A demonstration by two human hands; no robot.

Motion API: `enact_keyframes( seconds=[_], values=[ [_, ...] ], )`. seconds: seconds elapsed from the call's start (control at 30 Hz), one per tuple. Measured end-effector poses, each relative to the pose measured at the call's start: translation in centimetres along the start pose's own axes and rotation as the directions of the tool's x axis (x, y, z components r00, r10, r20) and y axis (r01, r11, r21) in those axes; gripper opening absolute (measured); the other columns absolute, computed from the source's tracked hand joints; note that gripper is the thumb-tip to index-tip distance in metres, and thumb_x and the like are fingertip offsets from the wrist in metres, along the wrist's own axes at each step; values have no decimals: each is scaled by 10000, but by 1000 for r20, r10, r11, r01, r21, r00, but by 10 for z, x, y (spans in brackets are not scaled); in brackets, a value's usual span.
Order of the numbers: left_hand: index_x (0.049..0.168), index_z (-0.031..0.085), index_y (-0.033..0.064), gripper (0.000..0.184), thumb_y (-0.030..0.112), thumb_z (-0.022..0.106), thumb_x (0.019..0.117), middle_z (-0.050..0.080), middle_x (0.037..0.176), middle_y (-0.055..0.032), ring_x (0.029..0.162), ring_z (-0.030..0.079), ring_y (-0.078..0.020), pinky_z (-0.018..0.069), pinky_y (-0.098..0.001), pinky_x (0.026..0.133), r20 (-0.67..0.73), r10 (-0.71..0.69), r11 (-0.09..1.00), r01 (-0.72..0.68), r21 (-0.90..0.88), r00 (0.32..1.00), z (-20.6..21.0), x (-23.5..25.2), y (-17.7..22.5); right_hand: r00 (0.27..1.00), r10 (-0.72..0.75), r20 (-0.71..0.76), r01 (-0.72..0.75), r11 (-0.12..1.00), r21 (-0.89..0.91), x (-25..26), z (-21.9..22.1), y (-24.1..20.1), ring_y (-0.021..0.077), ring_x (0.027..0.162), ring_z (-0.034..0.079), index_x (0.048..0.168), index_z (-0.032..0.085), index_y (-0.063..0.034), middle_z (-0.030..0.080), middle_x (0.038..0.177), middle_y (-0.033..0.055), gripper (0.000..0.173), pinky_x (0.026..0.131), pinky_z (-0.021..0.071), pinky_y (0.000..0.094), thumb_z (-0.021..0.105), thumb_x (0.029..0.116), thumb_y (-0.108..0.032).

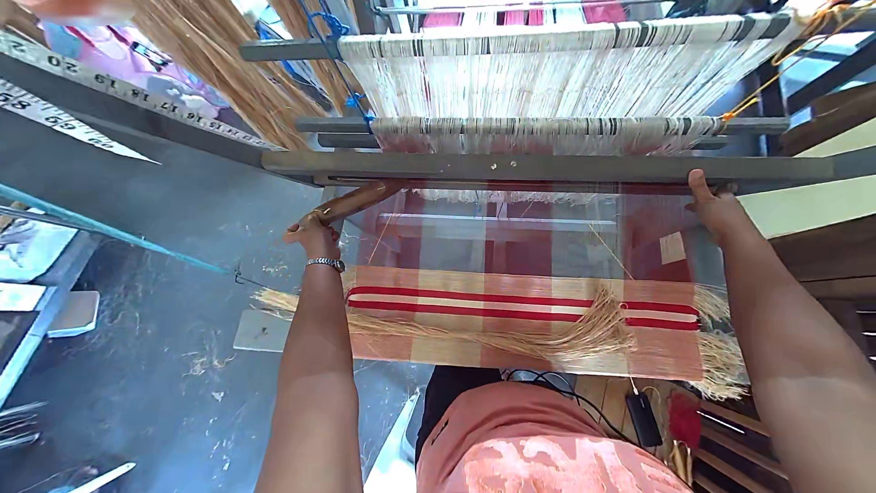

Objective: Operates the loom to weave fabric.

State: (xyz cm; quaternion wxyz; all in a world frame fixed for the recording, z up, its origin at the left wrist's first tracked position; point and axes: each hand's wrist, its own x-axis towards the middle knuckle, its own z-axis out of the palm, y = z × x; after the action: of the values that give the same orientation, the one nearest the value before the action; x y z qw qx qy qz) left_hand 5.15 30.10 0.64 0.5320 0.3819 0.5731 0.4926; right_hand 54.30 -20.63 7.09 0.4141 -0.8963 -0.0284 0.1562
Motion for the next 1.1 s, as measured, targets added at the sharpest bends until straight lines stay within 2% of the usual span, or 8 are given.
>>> enact_keyframes(
  seconds=[0.07,0.13,0.23,0.43,0.57,0.67,0.8,1.1],
  values=[
    [1434,235,100,471,267,491,1076,544,903,-57,620,557,-104,506,-288,567,187,-65,988,37,150,980,10,-15,2,998,45,54,-49,996,72,-3,1,-2,416,1314,560,1592,296,-75,485,1517,246,989,1030,480,622,440,933,-798],
    [1541,352,156,517,431,360,1104,657,1309,-85,1109,659,-190,528,-398,906,510,-252,902,8,432,822,10,-28,15,991,64,114,-82,984,156,-2,2,0,376,1267,616,1597,284,-119,499,1524,196,930,986,542,572,422,955,-778],
    [1518,476,264,569,571,287,1078,494,1555,-54,1415,466,-281,408,-560,1076,635,-390,771,-141,621,667,4,-26,26,986,79,144,-111,967,230,4,3,5,352,1232,645,1597,288,-156,506,1526,163,885,952,575,540,445,964,-753],
    [1467,360,94,420,242,468,1089,661,1291,-121,1027,709,-210,578,-395,870,612,-359,764,-156,627,705,-30,-23,16,991,66,118,-89,975,206,13,-4,15,365,1293,590,1594,328,-156,513,1511,191,965,1009,528,584,540,897,-788],
    [1477,393,17,495,125,563,1025,676,1182,-185,1027,680,-204,539,-406,948,654,-325,618,-370,694,683,-56,-40,13,978,49,202,-112,944,311,19,-24,46,322,1302,576,1573,346,-158,483,1535,151,831,1011,535,532,536,965,-692],
    [1293,624,12,310,166,551,1034,678,1217,-192,1108,652,-254,494,-490,1002,697,-295,528,-496,689,654,-77,-40,6,953,102,284,-213,894,394,11,-35,76,234,1104,664,1476,455,-64,601,1353,138,584,914,579,391,522,1062,-471],
    [1194,671,-4,284,211,563,1045,688,1156,-160,1047,639,-188,492,-441,967,680,-209,560,-483,673,703,-87,-48,-2,958,178,226,-267,841,470,1,-29,103,151,1026,677,1388,535,-52,668,1239,95,461,873,562,306,611,1042,-347],
    [1168,652,-3,296,244,534,1058,667,1094,-92,961,597,-84,489,-329,899,612,-155,639,-394,661,775,-88,-64,-9,982,188,-25,-84,548,832,-34,-53,134,300,1025,723,1424,431,-8,638,1272,190,408,859,630,436,346,1121,-267]
  ],
)
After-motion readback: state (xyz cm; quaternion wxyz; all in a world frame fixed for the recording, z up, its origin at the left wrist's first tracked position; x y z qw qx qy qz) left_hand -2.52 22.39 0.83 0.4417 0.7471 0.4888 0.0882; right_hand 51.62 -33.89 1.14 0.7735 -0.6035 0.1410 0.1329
